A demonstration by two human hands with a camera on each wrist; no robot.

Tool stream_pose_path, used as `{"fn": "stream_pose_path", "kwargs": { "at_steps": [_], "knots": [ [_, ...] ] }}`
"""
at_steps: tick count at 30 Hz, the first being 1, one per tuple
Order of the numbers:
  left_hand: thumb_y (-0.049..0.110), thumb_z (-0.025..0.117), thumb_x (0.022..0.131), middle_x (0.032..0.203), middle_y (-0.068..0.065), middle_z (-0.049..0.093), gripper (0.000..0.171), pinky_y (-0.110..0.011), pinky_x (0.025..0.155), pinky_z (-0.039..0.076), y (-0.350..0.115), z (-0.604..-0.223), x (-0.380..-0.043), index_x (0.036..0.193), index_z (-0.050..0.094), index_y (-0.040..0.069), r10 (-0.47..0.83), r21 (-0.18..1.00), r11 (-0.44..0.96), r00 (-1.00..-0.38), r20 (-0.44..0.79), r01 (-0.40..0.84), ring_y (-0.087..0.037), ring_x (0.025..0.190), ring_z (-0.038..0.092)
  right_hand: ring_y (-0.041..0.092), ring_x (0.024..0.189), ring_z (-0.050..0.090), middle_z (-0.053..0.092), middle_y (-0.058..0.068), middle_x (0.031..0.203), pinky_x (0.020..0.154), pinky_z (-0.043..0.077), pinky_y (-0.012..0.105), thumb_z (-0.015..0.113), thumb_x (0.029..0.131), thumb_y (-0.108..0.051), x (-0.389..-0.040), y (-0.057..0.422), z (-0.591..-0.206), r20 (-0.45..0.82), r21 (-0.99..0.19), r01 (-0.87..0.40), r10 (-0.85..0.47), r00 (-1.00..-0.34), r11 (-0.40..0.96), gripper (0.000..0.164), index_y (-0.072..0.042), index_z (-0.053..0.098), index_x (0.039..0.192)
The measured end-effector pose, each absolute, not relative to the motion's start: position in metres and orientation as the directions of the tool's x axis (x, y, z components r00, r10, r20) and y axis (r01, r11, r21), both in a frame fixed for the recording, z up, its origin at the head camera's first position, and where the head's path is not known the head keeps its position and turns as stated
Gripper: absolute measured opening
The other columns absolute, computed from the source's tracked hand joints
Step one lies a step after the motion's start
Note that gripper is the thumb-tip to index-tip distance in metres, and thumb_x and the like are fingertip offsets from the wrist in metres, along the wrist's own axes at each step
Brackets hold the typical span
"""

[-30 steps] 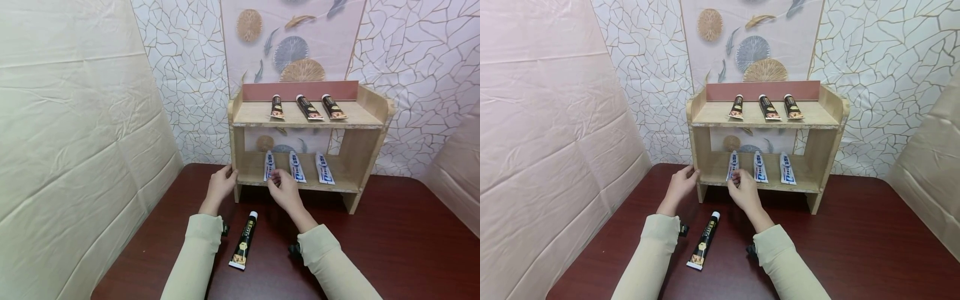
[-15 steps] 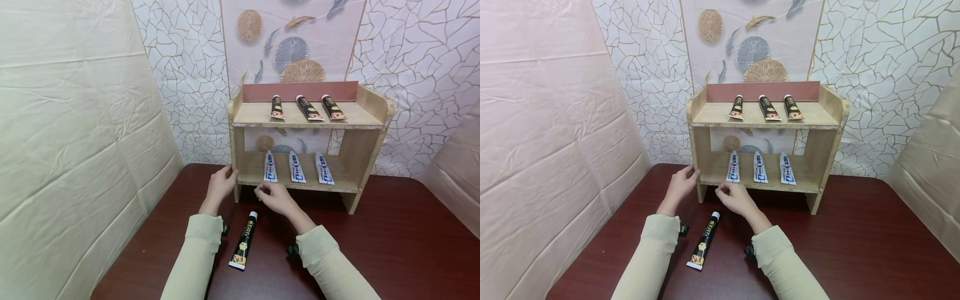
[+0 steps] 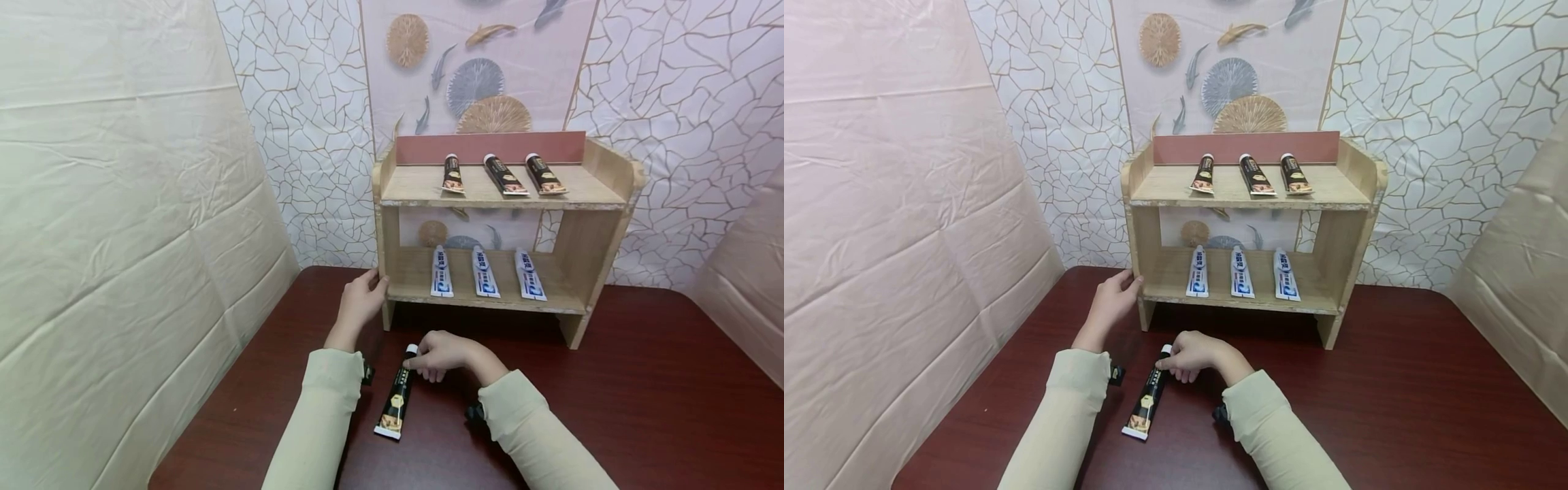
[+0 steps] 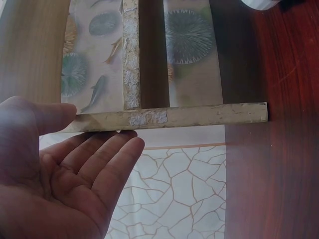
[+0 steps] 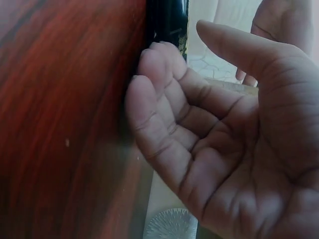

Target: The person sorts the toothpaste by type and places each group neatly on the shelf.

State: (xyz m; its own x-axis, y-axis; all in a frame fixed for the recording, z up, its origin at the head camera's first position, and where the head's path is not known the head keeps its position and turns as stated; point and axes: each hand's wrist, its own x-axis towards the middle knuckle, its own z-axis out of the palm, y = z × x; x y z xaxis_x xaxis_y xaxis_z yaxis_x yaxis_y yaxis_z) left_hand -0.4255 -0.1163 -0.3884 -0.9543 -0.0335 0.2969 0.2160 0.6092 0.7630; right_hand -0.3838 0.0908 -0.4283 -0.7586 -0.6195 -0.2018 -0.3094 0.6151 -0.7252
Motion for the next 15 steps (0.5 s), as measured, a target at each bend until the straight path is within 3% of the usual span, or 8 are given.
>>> {"fn": "stream_pose_path", "kwargs": {
  "at_steps": [6,15],
  "knots": [
    [0.040,0.055,0.103,0.135,-0.007,0.065,0.051,-0.046,0.099,0.050,-0.116,-0.387,-0.425,0.147,0.054,0.014,-0.032,0.753,0.621,-0.953,0.300,0.216,-0.026,0.120,0.063,0.021,0.058,0.067,0.070,0.011,0.067,0.057,0.059,0.038,0.068,0.095,-0.041,-0.380,0.085,-0.431,-0.245,-0.718,-0.238,-0.558,-0.793,0.654,0.047,0.001,0.072,0.074],
    [0.040,0.054,0.103,0.135,-0.007,0.064,0.051,-0.046,0.098,0.051,-0.116,-0.388,-0.425,0.147,0.054,0.013,-0.027,0.751,0.620,-0.951,0.309,0.227,-0.027,0.120,0.063,0.018,0.047,0.060,0.066,0.009,0.060,0.049,0.055,0.034,0.080,0.084,-0.047,-0.375,0.074,-0.436,-0.226,-0.696,-0.186,-0.457,-0.860,0.694,0.050,-0.001,0.071,0.068]
  ]
}}
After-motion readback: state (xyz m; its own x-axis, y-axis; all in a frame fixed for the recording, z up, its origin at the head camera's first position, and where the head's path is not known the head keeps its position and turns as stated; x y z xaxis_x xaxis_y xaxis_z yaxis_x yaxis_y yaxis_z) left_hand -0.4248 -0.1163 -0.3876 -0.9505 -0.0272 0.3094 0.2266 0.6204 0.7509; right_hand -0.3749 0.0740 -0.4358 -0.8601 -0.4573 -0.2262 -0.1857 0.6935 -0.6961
